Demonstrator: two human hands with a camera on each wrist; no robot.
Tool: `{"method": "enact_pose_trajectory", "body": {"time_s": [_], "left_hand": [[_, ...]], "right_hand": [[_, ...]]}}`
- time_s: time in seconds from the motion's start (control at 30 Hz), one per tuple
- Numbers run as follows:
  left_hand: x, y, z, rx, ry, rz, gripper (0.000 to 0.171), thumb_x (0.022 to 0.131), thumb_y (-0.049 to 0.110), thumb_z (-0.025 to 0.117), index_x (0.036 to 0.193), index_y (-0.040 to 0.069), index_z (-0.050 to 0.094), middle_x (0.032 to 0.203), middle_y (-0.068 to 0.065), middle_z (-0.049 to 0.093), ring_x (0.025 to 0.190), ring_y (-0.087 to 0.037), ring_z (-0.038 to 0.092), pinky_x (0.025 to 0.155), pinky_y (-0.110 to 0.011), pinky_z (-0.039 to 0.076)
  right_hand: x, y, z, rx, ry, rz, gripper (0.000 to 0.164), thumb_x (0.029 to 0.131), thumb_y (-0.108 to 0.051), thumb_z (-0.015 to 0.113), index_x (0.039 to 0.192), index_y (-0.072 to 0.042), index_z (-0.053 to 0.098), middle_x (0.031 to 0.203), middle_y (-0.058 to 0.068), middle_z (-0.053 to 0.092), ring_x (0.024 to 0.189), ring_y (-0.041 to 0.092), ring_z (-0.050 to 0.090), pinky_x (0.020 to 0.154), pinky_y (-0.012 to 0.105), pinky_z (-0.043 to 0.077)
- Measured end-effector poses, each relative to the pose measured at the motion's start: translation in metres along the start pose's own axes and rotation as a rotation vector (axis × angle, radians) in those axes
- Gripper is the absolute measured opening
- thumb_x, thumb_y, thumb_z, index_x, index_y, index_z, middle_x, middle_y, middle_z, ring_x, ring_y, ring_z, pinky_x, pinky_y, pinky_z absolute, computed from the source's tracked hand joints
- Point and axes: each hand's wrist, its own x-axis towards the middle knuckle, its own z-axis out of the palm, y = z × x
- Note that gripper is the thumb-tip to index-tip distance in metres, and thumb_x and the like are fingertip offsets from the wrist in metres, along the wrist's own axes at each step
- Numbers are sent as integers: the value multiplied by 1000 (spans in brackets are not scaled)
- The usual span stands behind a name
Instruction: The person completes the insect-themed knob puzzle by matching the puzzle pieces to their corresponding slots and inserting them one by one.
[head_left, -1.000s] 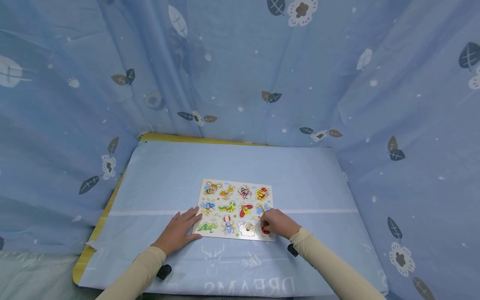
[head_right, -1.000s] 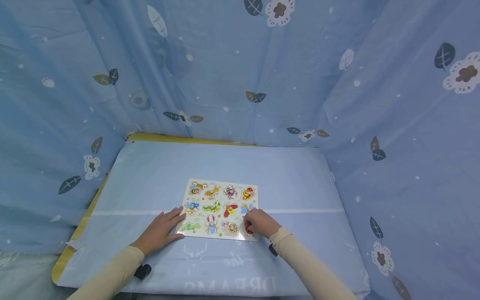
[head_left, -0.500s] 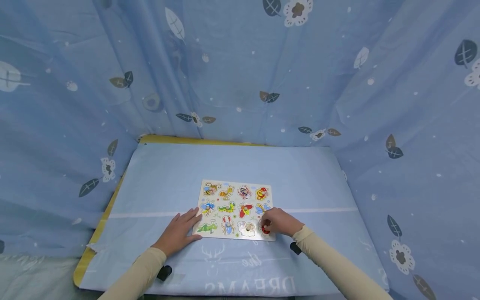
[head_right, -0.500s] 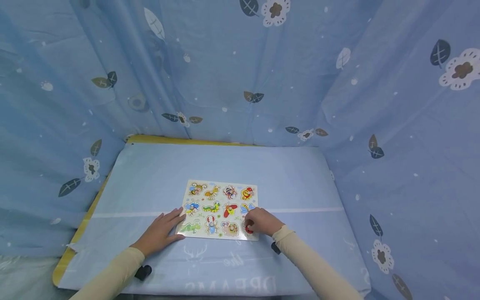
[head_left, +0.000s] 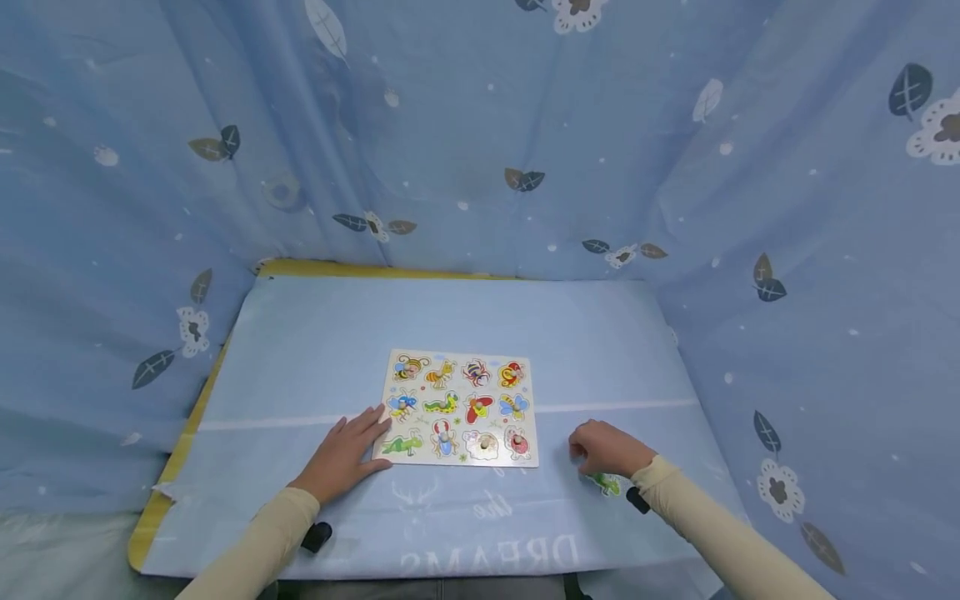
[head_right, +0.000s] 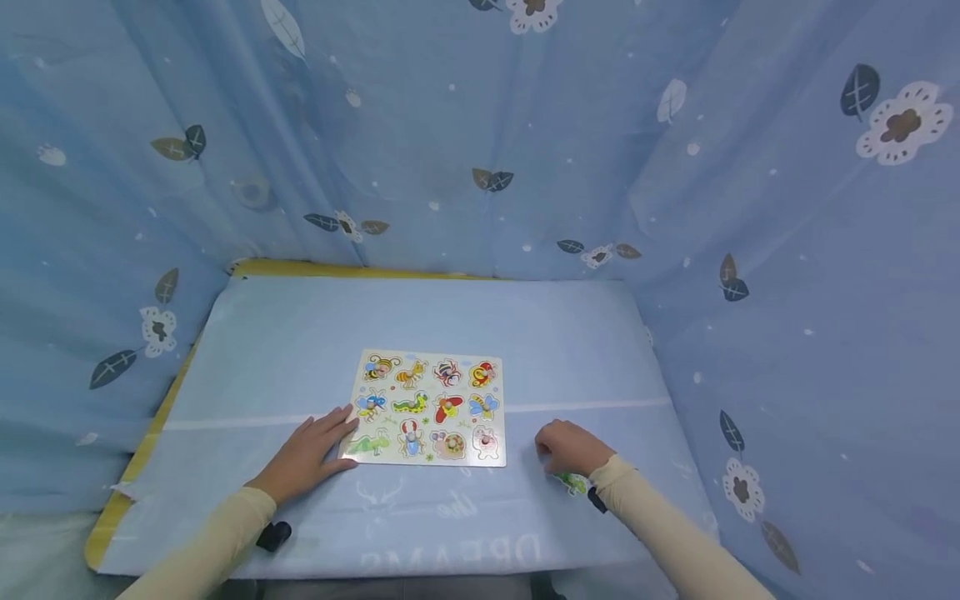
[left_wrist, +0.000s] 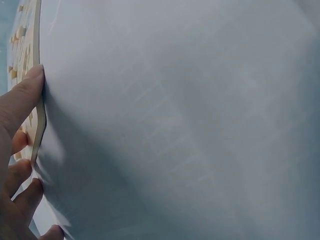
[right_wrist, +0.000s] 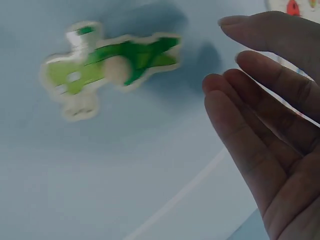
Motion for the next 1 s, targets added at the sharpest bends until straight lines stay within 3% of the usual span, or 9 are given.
{"method": "enact_pose_trajectory", "body": {"time_s": [0.1, 0.17, 0.47, 0.8, 1.0], "left_hand": [[0, -2, -3, 0, -1, 0, 79, 87, 52, 79, 151, 13, 55, 165, -10, 42, 152, -35, 41, 123, -66, 32], [0, -2, -5, 0, -6, -2, 78, 87, 51, 79, 151, 12, 54, 165, -11, 42, 152, -35, 41, 123, -66, 32], [0, 0, -5, -7, -15, -8, 78, 87, 50, 79, 151, 12, 54, 165, -11, 41, 152, -36, 40, 123, -66, 31], [0, -1, -6, -14, -14, 6, 78, 87, 49, 79, 152, 13, 53, 165, -11, 41, 152, -36, 40, 123, -67, 31], [-1, -2, -4, -16, -16, 8, 78, 87, 50, 79, 152, 14, 53, 166, -10, 40, 153, -35, 40, 123, -66, 32]], "right_hand": [[-13, 7, 1, -19, 4, 0, 21, 71, 3, 86, 71, -5, 67, 62, -10, 42, 61, 7, 37, 55, 24, 33], [-19, 12, 5, -29, 4, 19, 25, 70, 3, 88, 69, -6, 64, 61, -11, 38, 61, 7, 36, 55, 23, 31], [-24, 19, 27, 13, -37, 186, 32, 71, 5, 87, 66, -15, 63, 62, -8, 55, 62, 10, 50, 57, 27, 44], [-25, 17, 25, 16, -36, 156, 32, 70, 7, 86, 63, -15, 64, 59, -9, 55, 58, 9, 49, 54, 25, 43], [-7, 11, 18, -43, -30, 124, 35, 71, 7, 85, 62, -17, 62, 58, -10, 54, 59, 7, 47, 55, 24, 43]]}}
